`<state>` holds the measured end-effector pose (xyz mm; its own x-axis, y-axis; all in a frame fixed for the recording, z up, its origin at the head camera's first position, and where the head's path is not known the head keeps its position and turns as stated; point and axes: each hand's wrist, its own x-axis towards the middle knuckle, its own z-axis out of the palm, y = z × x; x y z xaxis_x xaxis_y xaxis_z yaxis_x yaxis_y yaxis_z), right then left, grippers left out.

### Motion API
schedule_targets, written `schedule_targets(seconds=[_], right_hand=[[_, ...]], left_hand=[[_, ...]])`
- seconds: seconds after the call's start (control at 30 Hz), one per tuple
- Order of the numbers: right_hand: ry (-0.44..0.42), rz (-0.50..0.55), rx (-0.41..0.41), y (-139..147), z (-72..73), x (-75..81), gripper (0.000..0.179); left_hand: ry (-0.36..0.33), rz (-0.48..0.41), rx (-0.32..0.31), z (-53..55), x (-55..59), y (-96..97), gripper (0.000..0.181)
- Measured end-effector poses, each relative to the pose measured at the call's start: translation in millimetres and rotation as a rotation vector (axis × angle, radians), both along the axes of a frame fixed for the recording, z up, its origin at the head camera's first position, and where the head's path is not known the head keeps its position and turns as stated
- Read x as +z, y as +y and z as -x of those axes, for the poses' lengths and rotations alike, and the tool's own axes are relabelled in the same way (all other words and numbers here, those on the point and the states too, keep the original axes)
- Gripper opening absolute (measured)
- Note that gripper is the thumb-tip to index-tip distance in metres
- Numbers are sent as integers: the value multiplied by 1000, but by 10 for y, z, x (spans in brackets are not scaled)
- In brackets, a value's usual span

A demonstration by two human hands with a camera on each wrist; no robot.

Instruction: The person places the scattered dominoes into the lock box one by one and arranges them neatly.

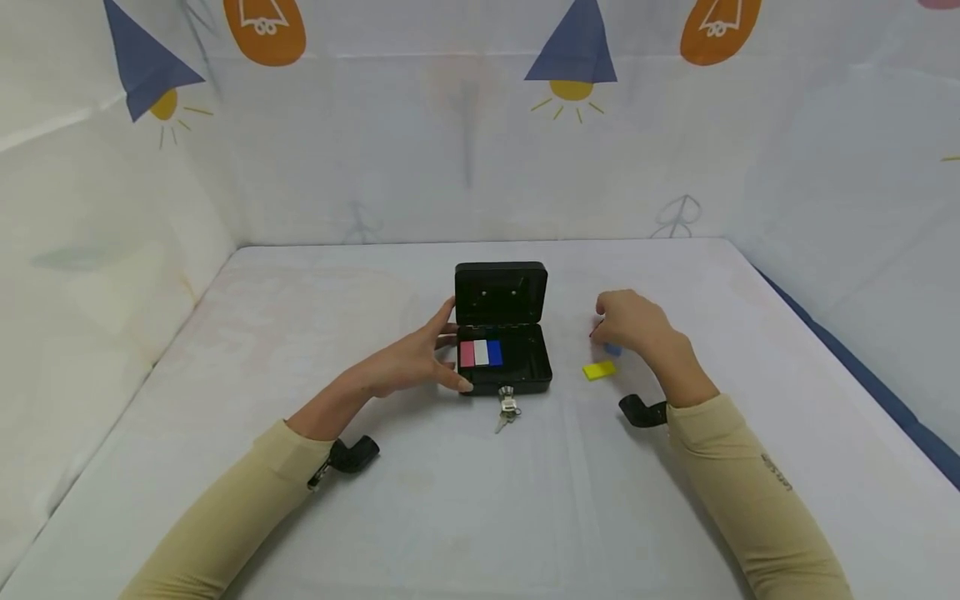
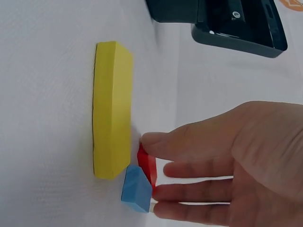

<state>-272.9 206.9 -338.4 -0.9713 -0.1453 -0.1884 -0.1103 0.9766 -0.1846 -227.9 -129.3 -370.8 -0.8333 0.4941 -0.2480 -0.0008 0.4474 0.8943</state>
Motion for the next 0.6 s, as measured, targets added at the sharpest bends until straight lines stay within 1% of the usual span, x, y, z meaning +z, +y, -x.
schedule_targets(seconds=[0.07,0.1,0.2,0.33,0.47,0.6], right_hand=[[-12,-7,-27,8,-3,1,23],[-17,-9,-40,13,-8,4,22],[-30,-17,-68,24,-18,7,25],[-27,-24,-78,39,-26,7,25],[-24,-15,-61,48,-17,3,22],[-12,2,-35,46,1,-12,16]], left_hand=[[-1,-2,-2,1,0,2,132],[-2,-2,-3,0,-1,3,132],[-4,-6,-7,-2,-7,4,132],[5,3,-6,-5,-16,1,132],[17,15,-3,-3,-23,2,132],[25,26,4,-7,-23,0,132]])
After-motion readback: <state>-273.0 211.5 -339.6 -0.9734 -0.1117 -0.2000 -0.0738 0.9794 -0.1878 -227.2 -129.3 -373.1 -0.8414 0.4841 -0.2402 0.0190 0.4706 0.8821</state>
